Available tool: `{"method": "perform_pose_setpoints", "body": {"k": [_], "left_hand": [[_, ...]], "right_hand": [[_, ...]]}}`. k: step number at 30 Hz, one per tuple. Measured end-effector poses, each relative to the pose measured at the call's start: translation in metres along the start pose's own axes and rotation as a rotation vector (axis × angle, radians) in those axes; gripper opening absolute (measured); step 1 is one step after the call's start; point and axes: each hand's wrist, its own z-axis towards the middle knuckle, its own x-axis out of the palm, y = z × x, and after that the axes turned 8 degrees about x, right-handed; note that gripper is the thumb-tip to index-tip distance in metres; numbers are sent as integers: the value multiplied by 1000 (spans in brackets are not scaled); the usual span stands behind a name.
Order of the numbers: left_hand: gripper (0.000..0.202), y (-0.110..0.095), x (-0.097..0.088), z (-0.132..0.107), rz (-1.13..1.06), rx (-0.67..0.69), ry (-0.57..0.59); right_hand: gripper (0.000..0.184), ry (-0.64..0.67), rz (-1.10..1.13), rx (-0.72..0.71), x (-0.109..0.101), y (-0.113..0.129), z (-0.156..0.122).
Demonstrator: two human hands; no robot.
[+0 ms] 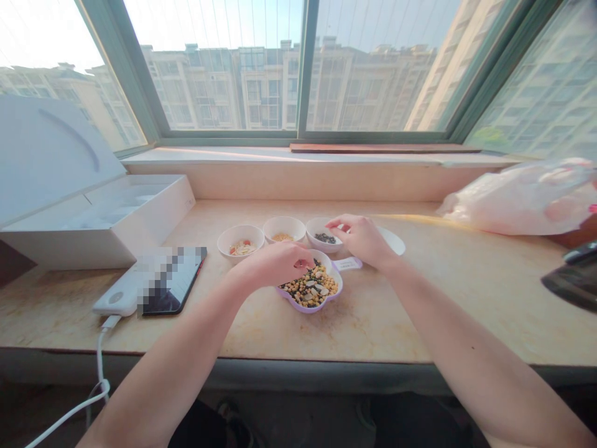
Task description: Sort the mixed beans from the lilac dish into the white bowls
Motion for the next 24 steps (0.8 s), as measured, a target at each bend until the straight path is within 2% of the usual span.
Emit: {"method": "perform_pose_setpoints", "body": {"k": [4,8,15,24], "left_hand": [[26,-5,1,0,-37,47,131],[28,-4,-1,1,-70,57,200],[17,-3,1,1,-155,32,240],[16,-6,8,2,-171,45,179]], "right_hand": [[21,-38,-77,15,2,-7,3],[22,-25,-104,12,2,-8,3],[27,2,-142,11,1,-9,2],[26,40,-168,3,2,-6,0]]}}
